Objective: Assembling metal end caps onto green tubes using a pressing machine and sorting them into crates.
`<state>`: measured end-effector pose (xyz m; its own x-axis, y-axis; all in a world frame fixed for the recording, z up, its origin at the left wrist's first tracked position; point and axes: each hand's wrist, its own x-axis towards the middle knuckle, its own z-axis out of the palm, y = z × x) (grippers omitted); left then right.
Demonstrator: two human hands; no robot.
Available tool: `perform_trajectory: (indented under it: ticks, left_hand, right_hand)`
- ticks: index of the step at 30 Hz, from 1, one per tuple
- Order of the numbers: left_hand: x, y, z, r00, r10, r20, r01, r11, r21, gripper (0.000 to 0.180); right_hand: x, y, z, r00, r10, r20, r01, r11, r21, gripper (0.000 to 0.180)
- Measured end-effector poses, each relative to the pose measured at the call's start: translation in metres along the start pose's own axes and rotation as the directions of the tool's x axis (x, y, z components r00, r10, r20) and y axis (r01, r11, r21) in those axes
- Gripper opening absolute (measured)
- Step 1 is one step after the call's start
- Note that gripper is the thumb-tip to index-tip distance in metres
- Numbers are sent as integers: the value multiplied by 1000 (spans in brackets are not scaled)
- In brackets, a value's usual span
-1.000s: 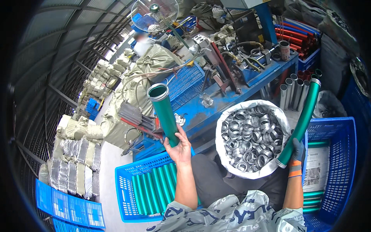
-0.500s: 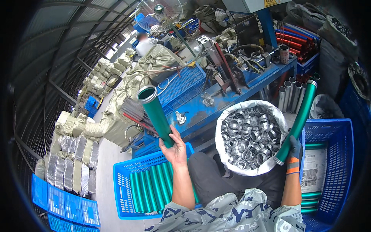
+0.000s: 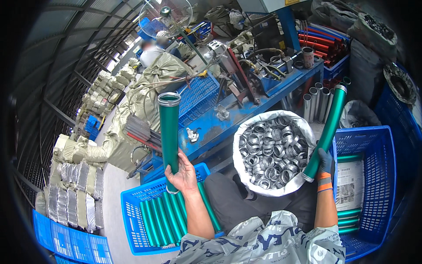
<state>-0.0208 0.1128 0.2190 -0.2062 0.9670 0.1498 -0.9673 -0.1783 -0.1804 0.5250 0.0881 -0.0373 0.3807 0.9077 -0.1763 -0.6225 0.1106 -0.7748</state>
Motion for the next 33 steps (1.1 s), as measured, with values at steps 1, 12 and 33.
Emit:
perform_trajectory:
  ticks: [1, 12, 33]
  left_hand:
    - [-1, 2, 0, 1000, 14, 9, -15, 1000, 26, 76]
    - [11, 10, -14, 997, 74, -6, -70, 968, 239, 60]
    - [156, 14, -161, 870, 307, -386, 51, 722, 689, 44]
  right_hand:
    - [-2, -2, 4, 1000, 3, 6, -3, 1000, -3, 65]
    - [-4, -5, 14, 997, -10, -72, 6, 998, -59, 69]
    - [3, 4, 8, 997, 67, 22, -68, 997, 25, 77]
